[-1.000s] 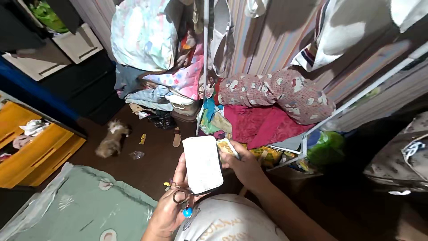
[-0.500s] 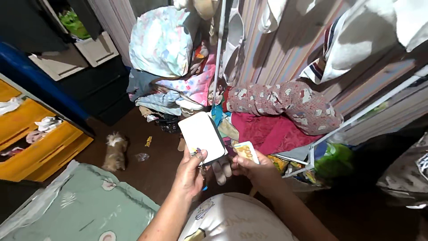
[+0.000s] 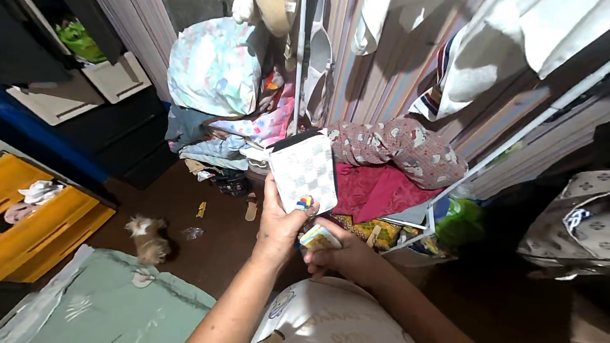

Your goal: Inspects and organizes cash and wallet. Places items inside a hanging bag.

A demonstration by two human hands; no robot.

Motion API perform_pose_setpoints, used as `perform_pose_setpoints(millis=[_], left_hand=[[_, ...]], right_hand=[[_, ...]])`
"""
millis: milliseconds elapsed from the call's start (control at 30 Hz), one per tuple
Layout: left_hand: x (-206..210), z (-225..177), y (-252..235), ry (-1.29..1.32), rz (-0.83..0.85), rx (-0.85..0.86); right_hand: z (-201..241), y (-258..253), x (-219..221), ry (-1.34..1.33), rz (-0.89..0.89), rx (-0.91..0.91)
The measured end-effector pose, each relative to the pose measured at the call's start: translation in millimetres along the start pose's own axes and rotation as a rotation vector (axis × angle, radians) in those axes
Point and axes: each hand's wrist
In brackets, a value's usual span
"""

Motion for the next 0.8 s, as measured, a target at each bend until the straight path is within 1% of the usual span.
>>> perform_pose_setpoints(millis=[67, 133, 200, 233, 300, 433, 500, 533, 600, 667, 733, 800], left_hand=[[3.7, 0.2, 1.8, -0.064, 0.088, 0.045], [6.7, 2.8, 4.0, -0.051, 0.174, 0.074], [6.0, 4.8, 3.9, -0.015, 0.186, 0.091], [4.8, 4.5, 4.0, 0.001, 0.152, 0.076], [0.4, 3.7, 4.1, 0.03, 0.033, -0.009], [-13.8, 8.1, 11.1, 0.048, -0.277, -0.282], [-23.3, 15.6, 15.4, 0.065, -0.374, -0.384], [-30.0, 21.1, 18.2, 0.069, -0.39, -0.412], [-45.9, 31.4, 25.6, 0.058, -0.364, -0.43], [-60.3, 35.9, 33.5, 0.049, -0.285, -0.439], [-69.2, 37.3, 40.0, 0.053, -0.208, -0.466], [-73.4, 36.8, 47.4, 0.026, -0.144, -0.536]], right_hand=[[-3.0, -3.2, 1.0, -0.049, 0.052, 0.044], [-5.0, -5.6, 0.7, -0.035, 0.075, 0.076], [-5.4, -7.2, -1.2, 0.048, 0.093, 0.095], [-5.6, -6.5, -1.6, 0.08, 0.088, 0.093], [-5.1, -1.4, -1.5, 0.12, 0.067, 0.065], [0.4, 12.8, -1.2, 0.144, 0.007, 0.026], [4.3, 15.7, 0.1, 0.175, -0.041, 0.036], [5.5, 16.5, 0.6, 0.182, -0.077, 0.039], [8.3, 17.2, -0.7, 0.167, -0.149, 0.045], [12.8, 16.8, -1.7, 0.185, -0.202, 0.062], [17.4, 14.5, -2.7, 0.229, -0.193, 0.078], [22.8, 10.6, -3.2, 0.304, -0.155, 0.08]])
Point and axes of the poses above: each hand's wrist, its own y-axis away from the middle knuckle, its own x-axis out of the palm, z = x × y, and after that the axes turned 10 degrees about -x, right-handed
